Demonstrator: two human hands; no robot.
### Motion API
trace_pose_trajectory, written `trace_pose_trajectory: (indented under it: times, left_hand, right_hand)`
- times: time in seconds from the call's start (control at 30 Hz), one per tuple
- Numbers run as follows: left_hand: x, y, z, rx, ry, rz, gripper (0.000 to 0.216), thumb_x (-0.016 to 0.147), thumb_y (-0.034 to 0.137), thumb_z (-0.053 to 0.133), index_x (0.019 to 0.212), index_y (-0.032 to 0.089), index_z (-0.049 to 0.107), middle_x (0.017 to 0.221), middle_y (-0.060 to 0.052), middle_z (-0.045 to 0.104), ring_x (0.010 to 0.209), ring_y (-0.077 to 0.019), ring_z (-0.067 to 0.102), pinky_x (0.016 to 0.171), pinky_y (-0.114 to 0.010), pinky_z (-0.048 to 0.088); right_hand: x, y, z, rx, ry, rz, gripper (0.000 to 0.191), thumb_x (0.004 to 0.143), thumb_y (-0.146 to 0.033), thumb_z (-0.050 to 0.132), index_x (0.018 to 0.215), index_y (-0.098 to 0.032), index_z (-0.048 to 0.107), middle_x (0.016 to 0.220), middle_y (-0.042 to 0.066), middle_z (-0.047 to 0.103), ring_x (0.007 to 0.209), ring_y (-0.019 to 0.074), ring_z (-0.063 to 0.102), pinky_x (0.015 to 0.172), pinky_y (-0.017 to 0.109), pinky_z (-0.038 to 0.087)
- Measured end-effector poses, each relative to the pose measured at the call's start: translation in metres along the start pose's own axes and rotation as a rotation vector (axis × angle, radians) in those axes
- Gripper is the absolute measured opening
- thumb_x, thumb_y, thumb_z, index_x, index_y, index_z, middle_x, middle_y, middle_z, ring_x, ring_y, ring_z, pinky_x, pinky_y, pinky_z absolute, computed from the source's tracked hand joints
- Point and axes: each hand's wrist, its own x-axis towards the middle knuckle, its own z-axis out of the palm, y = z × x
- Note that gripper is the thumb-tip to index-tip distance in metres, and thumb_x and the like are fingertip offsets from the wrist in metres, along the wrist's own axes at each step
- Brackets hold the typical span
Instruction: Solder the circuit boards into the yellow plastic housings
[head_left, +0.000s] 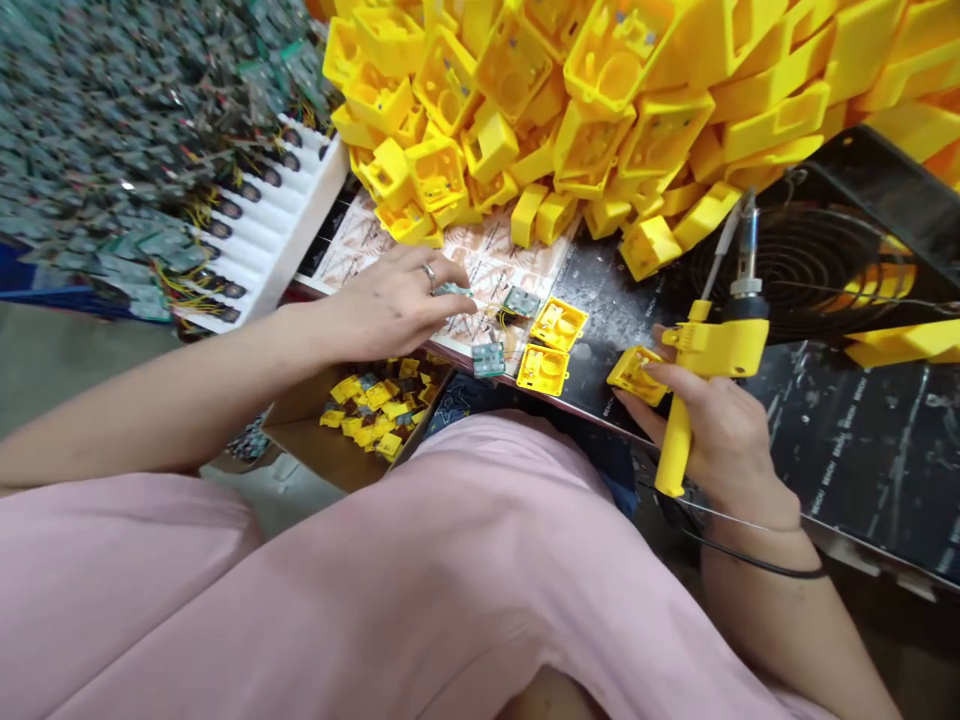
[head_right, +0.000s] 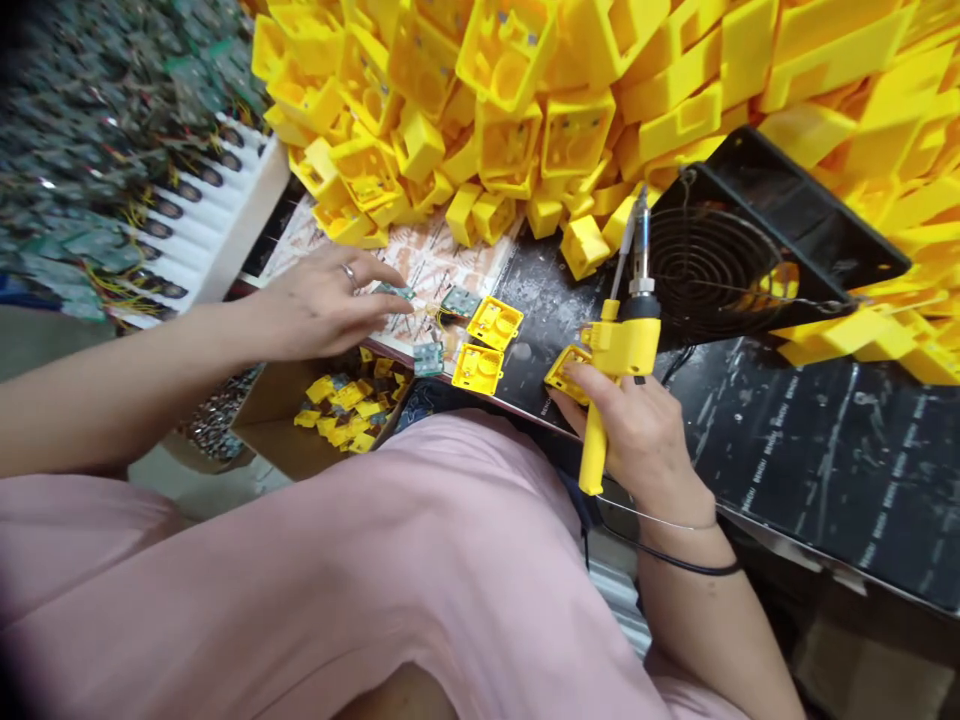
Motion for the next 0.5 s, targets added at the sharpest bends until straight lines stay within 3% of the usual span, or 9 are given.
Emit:
trace_pose_trajectory:
  times: [0.1, 0.2, 0.37, 0.43, 0.5]
  left_hand:
    - [0.005, 0.0, 0.02, -0.114, 0.04, -0.016, 0.037, 0.11, 0.034, 0.04, 0.104, 0.022, 0.074, 0.137, -0.007, 0.073, 0.134, -0.0276, 0.058, 0.117, -0.049, 0.046]
    - [0.009, -0.007, 0.028, -0.3, 0.151, -0.011, 0.035, 0.107, 0.039, 0.046, 0.088, 0.021, 0.07, 0.126, -0.009, 0.078, 0.135, -0.0284, 0.062, 0.118, -0.049, 0.047]
    - [0.022, -0.005, 0.005, -0.794, 0.426, -0.192, 0.014, 0.1, 0.032, 0.057, 0.096, 0.022, 0.065, 0.118, -0.011, 0.081, 0.118, -0.0216, 0.076, 0.108, -0.041, 0.058]
    - [0.033, 0.004, -0.006, -0.879, 0.444, -0.25, 0.012, 0.098, 0.031, 0.058, 0.097, 0.022, 0.066, 0.109, -0.009, 0.082, 0.108, -0.0206, 0.078, 0.101, -0.038, 0.061]
    - [0.045, 0.016, -0.012, -0.835, 0.387, -0.219, 0.016, 0.096, 0.031, 0.058, 0.097, 0.021, 0.07, 0.102, -0.007, 0.082, 0.098, -0.0196, 0.077, 0.092, -0.034, 0.061]
  right_hand:
    - [-0.002, -0.012, 0.0, 0.118, -0.015, 0.015, 0.06, 0.087, -0.024, 0.089, 0.137, -0.024, 0.058, 0.095, 0.006, 0.08, 0.069, 0.0203, 0.074, 0.065, 0.03, 0.057]
    - [-0.001, -0.022, 0.007, 0.151, -0.04, 0.041, 0.051, 0.091, -0.031, 0.086, 0.135, -0.026, 0.06, 0.097, 0.004, 0.081, 0.069, 0.0182, 0.075, 0.063, 0.028, 0.057]
    - [0.016, -0.032, 0.039, 0.14, -0.048, 0.104, 0.039, 0.097, -0.039, 0.079, 0.132, -0.025, 0.067, 0.1, 0.004, 0.08, 0.079, 0.0202, 0.076, 0.071, 0.029, 0.06]
    - [0.024, -0.035, 0.05, 0.161, -0.023, 0.127, 0.036, 0.099, -0.041, 0.076, 0.132, -0.025, 0.069, 0.105, 0.006, 0.079, 0.085, 0.0214, 0.077, 0.074, 0.03, 0.061]
    - [0.03, -0.036, 0.051, 0.174, 0.026, 0.141, 0.04, 0.099, -0.046, 0.075, 0.133, -0.025, 0.068, 0.107, 0.006, 0.079, 0.088, 0.0225, 0.077, 0.077, 0.031, 0.062]
